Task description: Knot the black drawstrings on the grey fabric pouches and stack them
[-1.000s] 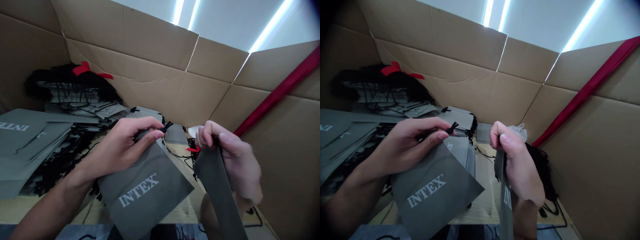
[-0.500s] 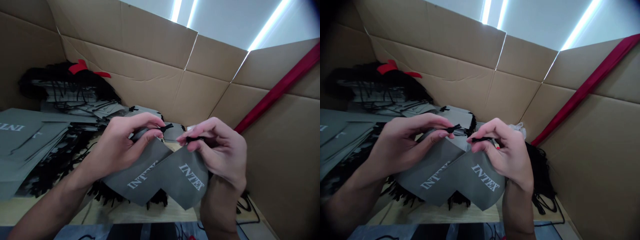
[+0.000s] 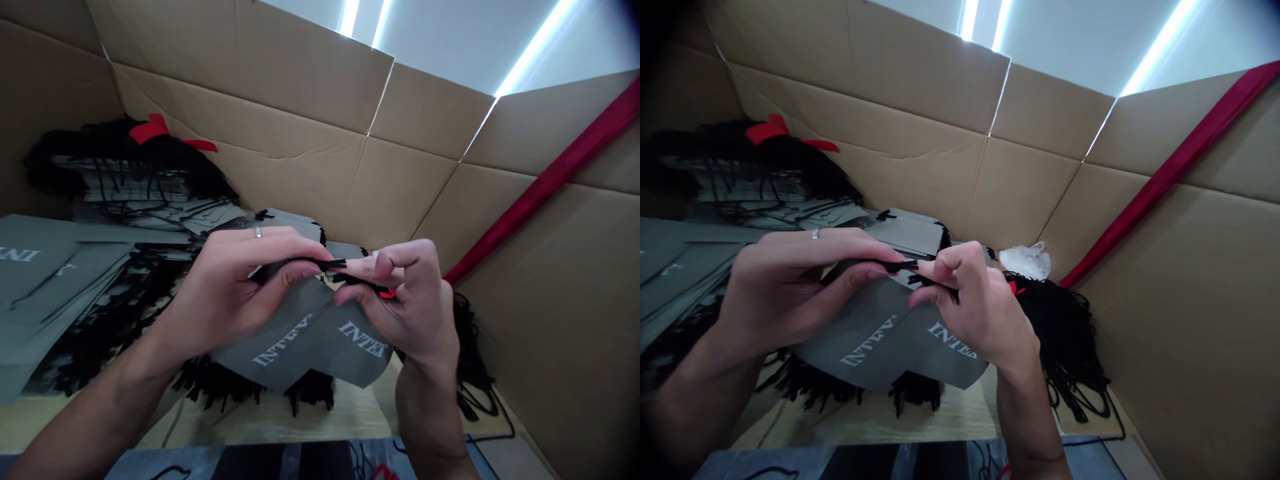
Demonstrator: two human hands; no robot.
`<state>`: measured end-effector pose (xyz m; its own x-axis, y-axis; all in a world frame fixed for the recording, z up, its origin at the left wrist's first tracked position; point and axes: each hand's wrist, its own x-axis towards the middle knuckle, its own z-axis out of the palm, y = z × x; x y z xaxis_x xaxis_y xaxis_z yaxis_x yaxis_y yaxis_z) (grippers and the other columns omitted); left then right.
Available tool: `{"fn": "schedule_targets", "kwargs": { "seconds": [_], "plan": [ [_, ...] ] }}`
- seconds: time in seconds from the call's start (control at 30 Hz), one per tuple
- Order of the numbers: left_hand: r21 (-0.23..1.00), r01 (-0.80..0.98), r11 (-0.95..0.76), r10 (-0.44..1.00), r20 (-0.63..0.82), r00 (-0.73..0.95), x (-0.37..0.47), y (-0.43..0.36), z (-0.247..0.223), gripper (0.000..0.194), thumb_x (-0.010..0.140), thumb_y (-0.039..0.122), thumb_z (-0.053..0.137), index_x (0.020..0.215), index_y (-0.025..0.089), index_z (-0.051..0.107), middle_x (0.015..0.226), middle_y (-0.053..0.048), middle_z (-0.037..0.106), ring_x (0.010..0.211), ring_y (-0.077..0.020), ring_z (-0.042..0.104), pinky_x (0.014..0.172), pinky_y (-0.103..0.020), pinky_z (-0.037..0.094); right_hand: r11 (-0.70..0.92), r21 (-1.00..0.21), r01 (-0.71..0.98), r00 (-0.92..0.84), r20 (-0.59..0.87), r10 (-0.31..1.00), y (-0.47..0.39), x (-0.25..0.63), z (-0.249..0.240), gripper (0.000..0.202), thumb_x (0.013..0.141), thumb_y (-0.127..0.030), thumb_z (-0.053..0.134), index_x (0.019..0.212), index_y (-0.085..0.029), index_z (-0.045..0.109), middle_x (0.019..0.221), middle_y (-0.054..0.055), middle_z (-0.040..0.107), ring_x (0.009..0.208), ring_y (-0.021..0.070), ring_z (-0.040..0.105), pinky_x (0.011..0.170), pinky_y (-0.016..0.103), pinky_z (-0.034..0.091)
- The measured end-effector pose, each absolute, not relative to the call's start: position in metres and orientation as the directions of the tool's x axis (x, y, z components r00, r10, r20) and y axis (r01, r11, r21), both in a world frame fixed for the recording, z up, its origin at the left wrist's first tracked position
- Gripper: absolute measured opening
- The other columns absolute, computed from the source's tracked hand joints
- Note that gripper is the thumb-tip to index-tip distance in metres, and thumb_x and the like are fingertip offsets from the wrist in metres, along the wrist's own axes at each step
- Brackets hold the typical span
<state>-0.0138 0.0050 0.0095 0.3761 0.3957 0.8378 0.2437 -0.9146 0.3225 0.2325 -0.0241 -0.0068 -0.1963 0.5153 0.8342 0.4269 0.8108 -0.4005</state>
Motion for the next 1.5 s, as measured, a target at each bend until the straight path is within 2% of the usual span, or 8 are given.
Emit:
{"fn": "schedule_targets", "kwargs": {
  "seconds": [0.23, 0.4, 0.6, 0.7, 0.83, 0.93, 1.17, 1.5],
  "plan": [
    [0.257, 0.257, -0.932, 0.338, 0.871, 0.357, -0.015, 0.006, 0.009, 0.015, 0.110, 0.022, 0.076, 0.118, 0.034, 0.081, 0.111, 0.005, 0.088, 0.096, -0.0145, 0.082, 0.090, -0.029, 0.065, 0.840, -0.378, 0.388, -0.177, 0.864, 0.471, -0.023, 0.223, -0.007, 0.043, 0.102, -0.019, 0.088, 0.112, -0.038, 0.051, 0.126, -0.008, 0.089, 0.112, 0.0206, 0.089, 0.082, 0.028, 0.076],
    [0.219, 0.223, -0.950, 0.284, 0.904, 0.319, -0.014, 0.008, 0.009, 0.016, 0.109, 0.021, 0.078, 0.118, 0.033, 0.083, 0.113, 0.005, 0.089, 0.094, -0.0164, 0.084, 0.088, -0.030, 0.068, 0.878, -0.285, 0.384, -0.225, 0.894, 0.388, -0.020, 0.220, -0.008, 0.043, 0.102, -0.020, 0.087, 0.119, -0.039, 0.051, 0.126, -0.008, 0.089, 0.112, 0.0200, 0.089, 0.093, 0.030, 0.078],
    [0.189, 0.207, -0.960, 0.250, 0.911, 0.328, -0.014, 0.011, 0.008, 0.020, 0.107, 0.016, 0.078, 0.119, 0.030, 0.083, 0.108, 0.004, 0.089, 0.092, -0.0142, 0.083, 0.085, -0.025, 0.065, 0.891, -0.156, 0.427, -0.274, 0.916, 0.292, -0.018, 0.218, 0.002, 0.021, 0.107, -0.019, 0.080, 0.105, -0.031, 0.062, 0.123, 0.000, 0.089, 0.094, 0.0217, 0.091, 0.070, 0.026, 0.077],
    [0.168, 0.220, -0.961, 0.236, 0.912, 0.336, -0.016, 0.012, 0.008, 0.021, 0.108, 0.016, 0.076, 0.120, 0.031, 0.084, 0.109, 0.004, 0.089, 0.091, -0.0139, 0.083, 0.084, -0.024, 0.065, 0.887, -0.120, 0.446, -0.307, 0.910, 0.277, -0.019, 0.219, 0.006, 0.020, 0.103, -0.017, 0.084, 0.107, -0.028, 0.068, 0.122, 0.007, 0.089, 0.092, 0.0247, 0.090, 0.073, 0.029, 0.079],
    [0.130, 0.239, -0.962, 0.211, 0.912, 0.352, -0.019, 0.015, 0.008, 0.020, 0.107, 0.014, 0.078, 0.120, 0.028, 0.083, 0.109, 0.002, 0.089, 0.091, -0.0129, 0.083, 0.085, -0.020, 0.064, 0.864, -0.113, 0.491, -0.371, 0.870, 0.324, -0.024, 0.219, 0.008, 0.020, 0.102, -0.008, 0.078, 0.107, -0.027, 0.074, 0.128, 0.008, 0.088, 0.075, 0.0187, 0.086, 0.063, 0.024, 0.074],
    [0.089, 0.243, -0.966, 0.181, 0.903, 0.389, -0.021, 0.017, 0.008, 0.023, 0.106, 0.009, 0.076, 0.120, 0.025, 0.083, 0.106, 0.001, 0.088, 0.088, -0.0127, 0.083, 0.080, -0.018, 0.064, 0.843, -0.121, 0.524, -0.415, 0.829, 0.376, -0.027, 0.221, 0.007, 0.026, 0.102, -0.003, 0.072, 0.105, -0.028, 0.078, 0.131, 0.005, 0.087, 0.078, 0.0165, 0.086, 0.060, 0.022, 0.071],
    [0.050, 0.224, -0.973, 0.148, 0.883, 0.445, -0.027, 0.017, 0.009, 0.030, 0.108, 0.005, 0.061, 0.120, 0.023, 0.082, 0.103, -0.003, 0.088, 0.081, -0.0151, 0.083, 0.064, -0.022, 0.059, 0.786, -0.281, 0.551, -0.406, 0.732, 0.547, -0.034, 0.231, 0.000, 0.070, 0.097, -0.001, 0.074, 0.153, -0.043, 0.071, 0.116, -0.001, 0.090, 0.084, 0.0213, 0.088, 0.065, 0.027, 0.073],
    [0.135, 0.204, -0.970, 0.213, 0.874, 0.437, -0.020, 0.016, 0.008, 0.017, 0.108, 0.015, 0.072, 0.119, 0.024, 0.083, 0.105, -0.002, 0.088, 0.085, -0.0147, 0.083, 0.074, -0.023, 0.061, 0.833, -0.186, 0.521, -0.411, 0.801, 0.436, -0.029, 0.227, 0.000, 0.031, 0.102, -0.011, 0.076, 0.123, -0.035, 0.076, 0.152, 0.003, 0.079, 0.079, 0.0155, 0.084, 0.063, 0.025, 0.072]
  ]
}}
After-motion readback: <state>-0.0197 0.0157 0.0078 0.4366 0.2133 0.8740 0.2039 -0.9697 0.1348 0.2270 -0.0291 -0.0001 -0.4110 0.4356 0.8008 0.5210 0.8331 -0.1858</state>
